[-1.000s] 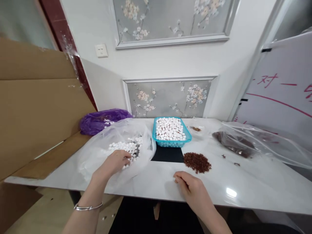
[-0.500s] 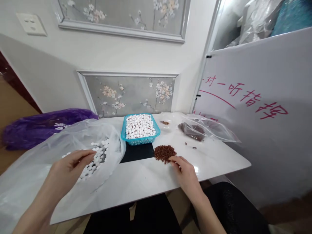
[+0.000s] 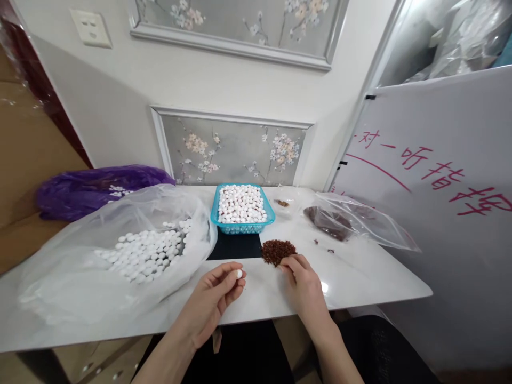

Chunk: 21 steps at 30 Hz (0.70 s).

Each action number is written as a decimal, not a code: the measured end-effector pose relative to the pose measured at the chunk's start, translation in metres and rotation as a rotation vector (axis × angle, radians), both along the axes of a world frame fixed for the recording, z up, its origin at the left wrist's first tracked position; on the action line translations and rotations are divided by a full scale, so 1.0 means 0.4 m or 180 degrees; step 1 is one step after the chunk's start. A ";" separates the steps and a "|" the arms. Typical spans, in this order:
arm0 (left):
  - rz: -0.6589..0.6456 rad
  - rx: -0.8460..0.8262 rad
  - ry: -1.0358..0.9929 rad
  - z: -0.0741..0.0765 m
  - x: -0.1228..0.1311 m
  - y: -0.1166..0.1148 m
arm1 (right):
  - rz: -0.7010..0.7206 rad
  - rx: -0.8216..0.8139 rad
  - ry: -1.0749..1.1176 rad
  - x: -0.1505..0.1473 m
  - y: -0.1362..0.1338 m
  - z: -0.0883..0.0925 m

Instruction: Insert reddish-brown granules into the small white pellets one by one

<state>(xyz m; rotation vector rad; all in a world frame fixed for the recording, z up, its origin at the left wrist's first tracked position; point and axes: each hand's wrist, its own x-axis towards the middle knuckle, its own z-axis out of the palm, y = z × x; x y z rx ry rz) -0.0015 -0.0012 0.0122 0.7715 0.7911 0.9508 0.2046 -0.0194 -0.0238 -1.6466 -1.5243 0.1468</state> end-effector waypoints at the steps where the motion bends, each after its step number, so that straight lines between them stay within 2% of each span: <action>1: 0.0031 -0.0086 -0.0098 -0.005 -0.001 0.003 | 0.0019 0.0017 0.0081 -0.005 -0.004 0.003; 4: 0.0110 -0.0253 -0.0336 -0.016 -0.008 0.009 | 0.0300 -0.0070 0.0772 -0.035 -0.016 0.018; 7: 0.0094 -0.0302 -0.0482 -0.023 -0.013 0.006 | 0.0898 -0.0172 0.1618 -0.076 -0.029 0.035; 11: 0.0052 -0.0246 -0.0629 -0.025 -0.015 0.001 | 0.1570 -0.0383 0.1929 -0.124 -0.041 0.051; 17: -0.0041 -0.0158 -0.0761 -0.021 -0.015 -0.001 | 0.1839 -0.0388 0.2387 -0.165 -0.044 0.064; 21: -0.0104 -0.0190 -0.0792 -0.023 -0.018 -0.004 | 0.1669 -0.0260 0.2722 -0.164 -0.044 0.068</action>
